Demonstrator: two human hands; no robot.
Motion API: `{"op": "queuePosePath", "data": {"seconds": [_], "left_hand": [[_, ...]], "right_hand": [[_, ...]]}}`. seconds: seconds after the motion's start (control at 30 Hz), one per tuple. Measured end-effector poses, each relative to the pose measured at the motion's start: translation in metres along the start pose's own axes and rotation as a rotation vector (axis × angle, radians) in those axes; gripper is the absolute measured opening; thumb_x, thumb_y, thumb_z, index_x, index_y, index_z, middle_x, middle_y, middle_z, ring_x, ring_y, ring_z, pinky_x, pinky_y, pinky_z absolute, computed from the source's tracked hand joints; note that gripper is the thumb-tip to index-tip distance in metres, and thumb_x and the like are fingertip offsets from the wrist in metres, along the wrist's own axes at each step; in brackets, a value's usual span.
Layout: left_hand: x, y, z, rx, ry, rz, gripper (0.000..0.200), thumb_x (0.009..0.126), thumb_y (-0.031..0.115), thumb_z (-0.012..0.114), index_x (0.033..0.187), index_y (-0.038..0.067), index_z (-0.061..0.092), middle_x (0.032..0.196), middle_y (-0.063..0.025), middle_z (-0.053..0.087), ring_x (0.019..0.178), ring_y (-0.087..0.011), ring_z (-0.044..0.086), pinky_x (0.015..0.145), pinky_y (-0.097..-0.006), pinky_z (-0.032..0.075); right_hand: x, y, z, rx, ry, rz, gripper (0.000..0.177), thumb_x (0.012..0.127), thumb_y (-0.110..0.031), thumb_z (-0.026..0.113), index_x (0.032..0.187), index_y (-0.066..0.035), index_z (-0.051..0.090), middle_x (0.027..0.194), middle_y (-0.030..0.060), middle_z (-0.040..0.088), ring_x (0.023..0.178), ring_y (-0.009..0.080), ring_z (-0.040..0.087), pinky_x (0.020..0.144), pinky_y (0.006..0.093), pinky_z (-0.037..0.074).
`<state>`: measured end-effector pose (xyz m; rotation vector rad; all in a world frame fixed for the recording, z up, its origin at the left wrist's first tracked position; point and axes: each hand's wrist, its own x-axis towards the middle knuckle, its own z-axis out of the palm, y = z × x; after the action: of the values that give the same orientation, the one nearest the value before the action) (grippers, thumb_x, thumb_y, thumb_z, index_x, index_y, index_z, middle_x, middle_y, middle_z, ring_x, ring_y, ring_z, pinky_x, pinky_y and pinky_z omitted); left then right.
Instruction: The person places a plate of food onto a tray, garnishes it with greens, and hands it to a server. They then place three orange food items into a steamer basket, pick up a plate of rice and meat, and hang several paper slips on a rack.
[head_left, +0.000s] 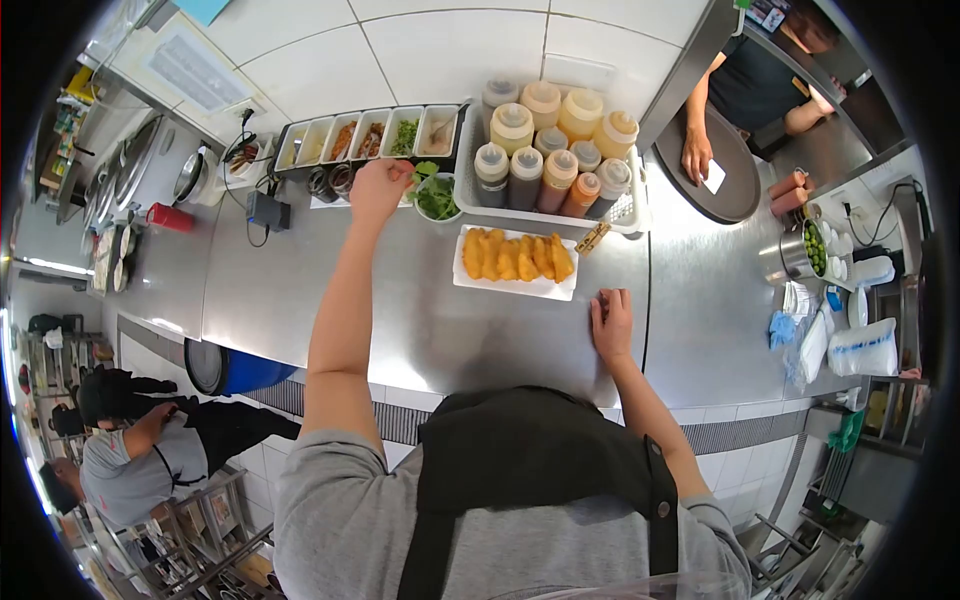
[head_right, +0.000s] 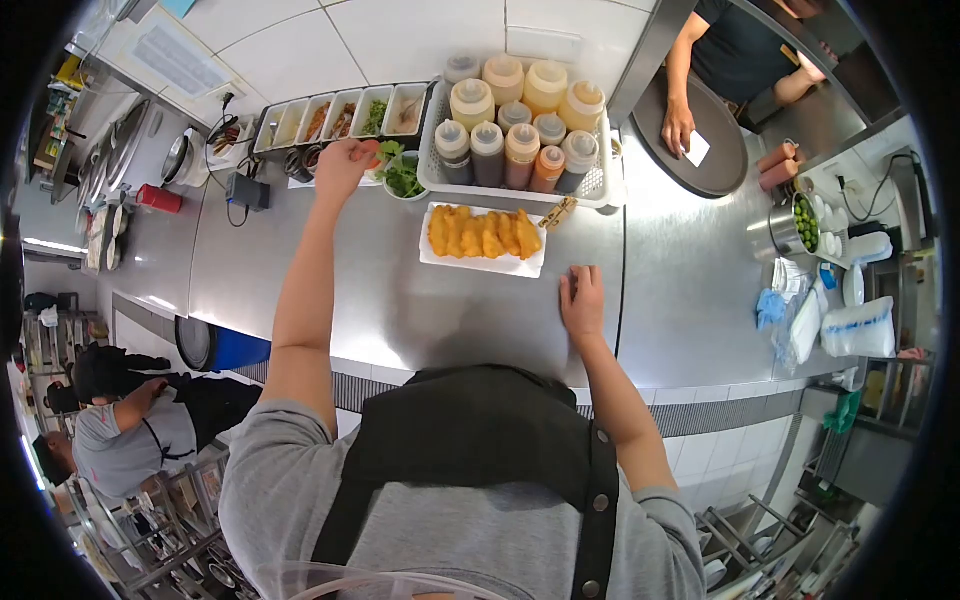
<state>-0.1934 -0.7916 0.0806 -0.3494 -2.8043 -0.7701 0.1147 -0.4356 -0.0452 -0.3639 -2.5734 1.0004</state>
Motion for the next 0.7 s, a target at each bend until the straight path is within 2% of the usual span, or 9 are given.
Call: {"op": "queuePosePath", "data": {"seconds": [0.07, 0.17, 0.27, 0.37, 0.47, 0.57, 0.7], "left_hand": [[0.0, -0.023, 0.008, -0.146, -0.07, -0.122, 0.02, 0.078, 0.026, 0.075, 0.088, 0.008, 0.077, 0.074, -0.0141, 0.069, 0.071, -0.029, 0.068, 0.066, -0.0382, 0.052], [-0.014, -0.046, 0.023, -0.125, -0.123, -0.169, 0.021, 0.074, 0.024, 0.08, 0.085, 0.006, 0.077, 0.069, -0.0122, 0.068, 0.067, -0.0252, 0.067, 0.064, -0.0361, 0.051], [-0.031, -0.054, 0.032, -0.208, 0.01, -0.148, 0.019, 0.076, 0.02, 0.079, 0.086, 0.003, 0.076, 0.062, -0.0086, 0.063, 0.057, -0.0182, 0.06, 0.055, -0.034, 0.045], [-0.05, -0.032, 0.027, -0.349, 0.136, -0.161, 0.02, 0.082, 0.019, 0.078, 0.087, 0.0, 0.075, 0.052, 0.0033, 0.05, 0.047, -0.0047, 0.043, 0.046, -0.0262, 0.031], [-0.086, 0.01, 0.02, -0.469, 0.1, -0.245, 0.017, 0.085, 0.017, 0.077, 0.089, 0.001, 0.075, 0.055, 0.0069, 0.049, 0.049, -0.0018, 0.04, 0.046, -0.0235, 0.027], [-0.119, 0.03, 0.047, -0.676, 0.011, -0.241, 0.011, 0.086, 0.012, 0.075, 0.091, 0.002, 0.075, 0.058, 0.0094, 0.044, 0.053, -0.001, 0.035, 0.049, -0.0223, 0.026], [-0.138, 0.091, 0.062, -0.839, -0.097, -0.128, 0.009, 0.087, 0.007, 0.074, 0.095, 0.004, 0.076, 0.062, 0.0093, 0.046, 0.056, -0.0006, 0.035, 0.05, -0.0209, 0.026]], "right_hand": [[0.0, 0.001, 0.001, 0.012, 0.003, 0.005, 0.019, 0.089, -0.006, 0.066, 0.104, 0.001, 0.058, 0.099, 0.0147, 0.054, 0.078, 0.0285, 0.057, 0.07, 0.037, 0.05], [0.001, 0.004, 0.003, 0.002, 0.018, -0.012, 0.019, 0.089, -0.006, 0.066, 0.105, 0.001, 0.057, 0.099, 0.0148, 0.054, 0.078, 0.0293, 0.057, 0.07, 0.0371, 0.05], [-0.001, 0.004, 0.002, 0.001, 0.02, -0.002, 0.02, 0.089, -0.006, 0.066, 0.105, 0.001, 0.057, 0.099, 0.0147, 0.054, 0.078, 0.0297, 0.057, 0.07, 0.0371, 0.049], [0.0, 0.005, 0.003, 0.009, 0.024, 0.007, 0.02, 0.088, -0.005, 0.067, 0.104, 0.0, 0.057, 0.098, 0.0145, 0.054, 0.078, 0.0292, 0.057, 0.07, 0.0372, 0.049], [-0.001, 0.007, 0.004, 0.016, 0.021, 0.019, 0.02, 0.087, -0.005, 0.068, 0.104, 0.0, 0.057, 0.098, 0.0143, 0.054, 0.077, 0.0285, 0.057, 0.07, 0.0374, 0.049], [0.0, 0.005, 0.003, 0.014, 0.024, 0.01, 0.021, 0.087, -0.004, 0.068, 0.104, 0.0, 0.057, 0.098, 0.0144, 0.054, 0.077, 0.0282, 0.057, 0.07, 0.0373, 0.049], [0.0, 0.003, 0.001, 0.021, 0.001, 0.03, 0.021, 0.086, -0.003, 0.068, 0.104, 0.001, 0.057, 0.098, 0.0146, 0.054, 0.077, 0.0288, 0.057, 0.07, 0.0372, 0.049]]}}
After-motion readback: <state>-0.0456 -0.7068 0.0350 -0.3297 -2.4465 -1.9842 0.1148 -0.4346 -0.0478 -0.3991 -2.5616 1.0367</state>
